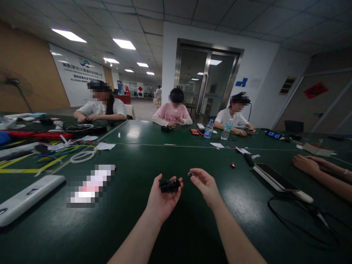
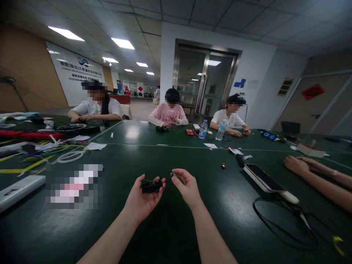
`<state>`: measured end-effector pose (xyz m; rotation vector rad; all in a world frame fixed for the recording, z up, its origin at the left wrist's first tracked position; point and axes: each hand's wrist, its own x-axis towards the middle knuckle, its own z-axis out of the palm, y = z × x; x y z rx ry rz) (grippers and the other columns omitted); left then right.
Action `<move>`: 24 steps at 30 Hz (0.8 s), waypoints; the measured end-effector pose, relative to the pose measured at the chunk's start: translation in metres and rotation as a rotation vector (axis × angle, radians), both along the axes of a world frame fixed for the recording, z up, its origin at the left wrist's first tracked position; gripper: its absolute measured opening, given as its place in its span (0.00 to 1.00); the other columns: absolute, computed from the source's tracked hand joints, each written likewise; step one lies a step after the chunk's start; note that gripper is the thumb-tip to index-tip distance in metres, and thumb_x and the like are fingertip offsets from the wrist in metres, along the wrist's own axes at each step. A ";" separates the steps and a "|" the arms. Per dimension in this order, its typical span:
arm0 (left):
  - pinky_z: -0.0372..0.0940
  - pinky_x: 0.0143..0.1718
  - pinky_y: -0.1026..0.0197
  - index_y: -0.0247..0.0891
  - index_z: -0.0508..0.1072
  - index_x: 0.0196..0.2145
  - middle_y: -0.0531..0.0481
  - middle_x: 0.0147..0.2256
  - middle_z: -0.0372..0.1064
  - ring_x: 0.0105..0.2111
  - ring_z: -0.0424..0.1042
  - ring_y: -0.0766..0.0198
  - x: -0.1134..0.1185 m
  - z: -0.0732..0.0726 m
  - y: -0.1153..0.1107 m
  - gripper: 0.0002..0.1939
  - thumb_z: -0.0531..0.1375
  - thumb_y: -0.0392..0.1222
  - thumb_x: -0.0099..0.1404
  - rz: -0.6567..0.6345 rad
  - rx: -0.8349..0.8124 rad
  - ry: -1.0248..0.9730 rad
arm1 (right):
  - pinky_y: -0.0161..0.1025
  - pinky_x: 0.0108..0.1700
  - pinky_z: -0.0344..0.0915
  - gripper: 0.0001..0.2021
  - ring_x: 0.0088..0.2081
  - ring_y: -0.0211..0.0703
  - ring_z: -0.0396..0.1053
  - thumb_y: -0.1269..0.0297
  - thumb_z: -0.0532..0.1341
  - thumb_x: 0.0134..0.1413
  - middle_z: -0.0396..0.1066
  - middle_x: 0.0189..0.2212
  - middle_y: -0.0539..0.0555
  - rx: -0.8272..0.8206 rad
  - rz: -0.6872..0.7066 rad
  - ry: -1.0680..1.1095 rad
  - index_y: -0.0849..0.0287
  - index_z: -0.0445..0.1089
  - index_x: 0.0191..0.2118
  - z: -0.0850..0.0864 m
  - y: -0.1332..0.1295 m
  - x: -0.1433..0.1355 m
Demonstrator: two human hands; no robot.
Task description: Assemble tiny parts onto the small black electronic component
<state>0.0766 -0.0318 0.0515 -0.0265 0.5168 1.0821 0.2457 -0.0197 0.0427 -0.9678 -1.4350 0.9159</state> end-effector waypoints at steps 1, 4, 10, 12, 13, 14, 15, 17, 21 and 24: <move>0.72 0.26 0.58 0.29 0.67 0.40 0.33 0.41 0.69 0.35 0.74 0.53 0.000 0.000 0.000 0.18 0.54 0.50 0.62 -0.002 0.000 0.002 | 0.45 0.47 0.64 0.16 0.42 0.45 0.68 0.55 0.63 0.47 0.72 0.38 0.54 -0.005 -0.007 0.013 0.56 0.69 0.41 0.000 0.000 0.001; 0.72 0.27 0.59 0.30 0.67 0.39 0.33 0.41 0.69 0.35 0.74 0.53 -0.001 0.001 -0.001 0.18 0.53 0.50 0.63 -0.001 0.001 0.014 | 0.43 0.44 0.65 0.16 0.40 0.45 0.69 0.55 0.64 0.46 0.72 0.36 0.53 -0.003 -0.035 0.071 0.56 0.70 0.40 -0.003 0.002 0.002; 0.69 0.30 0.57 0.33 0.67 0.39 0.36 0.41 0.70 0.33 0.74 0.55 -0.002 0.002 -0.003 0.18 0.54 0.53 0.62 -0.033 0.014 0.016 | 0.42 0.44 0.63 0.14 0.39 0.43 0.67 0.55 0.63 0.47 0.71 0.35 0.52 0.032 -0.077 0.170 0.54 0.70 0.39 -0.008 0.006 0.007; 0.69 0.30 0.57 0.34 0.67 0.39 0.37 0.41 0.70 0.33 0.74 0.55 -0.002 0.001 -0.003 0.18 0.54 0.53 0.61 -0.039 0.010 0.021 | 0.42 0.43 0.63 0.14 0.38 0.43 0.67 0.55 0.62 0.47 0.71 0.35 0.52 0.027 -0.084 0.170 0.55 0.70 0.39 -0.008 0.007 0.008; 0.69 0.30 0.57 0.34 0.67 0.39 0.37 0.41 0.70 0.33 0.74 0.55 -0.001 0.001 -0.003 0.18 0.54 0.53 0.61 -0.040 0.008 0.023 | 0.43 0.43 0.63 0.14 0.38 0.43 0.66 0.55 0.62 0.47 0.70 0.34 0.52 0.023 -0.086 0.175 0.55 0.70 0.39 -0.008 0.007 0.009; 0.69 0.29 0.57 0.34 0.67 0.39 0.37 0.41 0.69 0.33 0.74 0.55 -0.001 0.001 -0.003 0.18 0.55 0.52 0.61 -0.037 0.008 0.025 | 0.43 0.43 0.63 0.14 0.37 0.43 0.66 0.55 0.62 0.47 0.70 0.34 0.52 0.021 -0.085 0.186 0.55 0.70 0.39 -0.008 0.006 0.009; 0.69 0.29 0.57 0.33 0.67 0.40 0.37 0.42 0.69 0.33 0.74 0.55 -0.001 0.002 -0.003 0.18 0.55 0.52 0.61 -0.029 0.009 0.025 | 0.43 0.43 0.63 0.14 0.37 0.43 0.66 0.56 0.63 0.46 0.70 0.33 0.52 0.021 -0.080 0.204 0.55 0.70 0.39 -0.007 0.006 0.009; 0.69 0.28 0.57 0.32 0.67 0.40 0.36 0.42 0.69 0.33 0.74 0.54 -0.001 0.002 -0.004 0.18 0.55 0.51 0.61 -0.013 0.012 0.019 | 0.42 0.43 0.63 0.14 0.36 0.42 0.66 0.56 0.63 0.46 0.70 0.32 0.52 0.024 -0.073 0.249 0.56 0.70 0.39 -0.005 0.006 0.010; 0.69 0.30 0.58 0.32 0.67 0.40 0.35 0.43 0.68 0.34 0.74 0.54 -0.001 0.004 -0.004 0.18 0.55 0.51 0.61 -0.008 0.014 0.017 | 0.42 0.44 0.62 0.14 0.37 0.42 0.66 0.57 0.64 0.46 0.69 0.33 0.51 0.024 -0.070 0.298 0.55 0.70 0.40 -0.003 0.006 0.010; 0.69 0.29 0.59 0.33 0.67 0.40 0.35 0.42 0.69 0.34 0.74 0.54 -0.001 0.003 -0.003 0.18 0.54 0.52 0.61 -0.012 0.008 0.039 | 0.42 0.44 0.63 0.16 0.38 0.42 0.66 0.57 0.65 0.44 0.69 0.35 0.51 0.000 -0.066 0.280 0.54 0.69 0.41 -0.005 0.006 0.009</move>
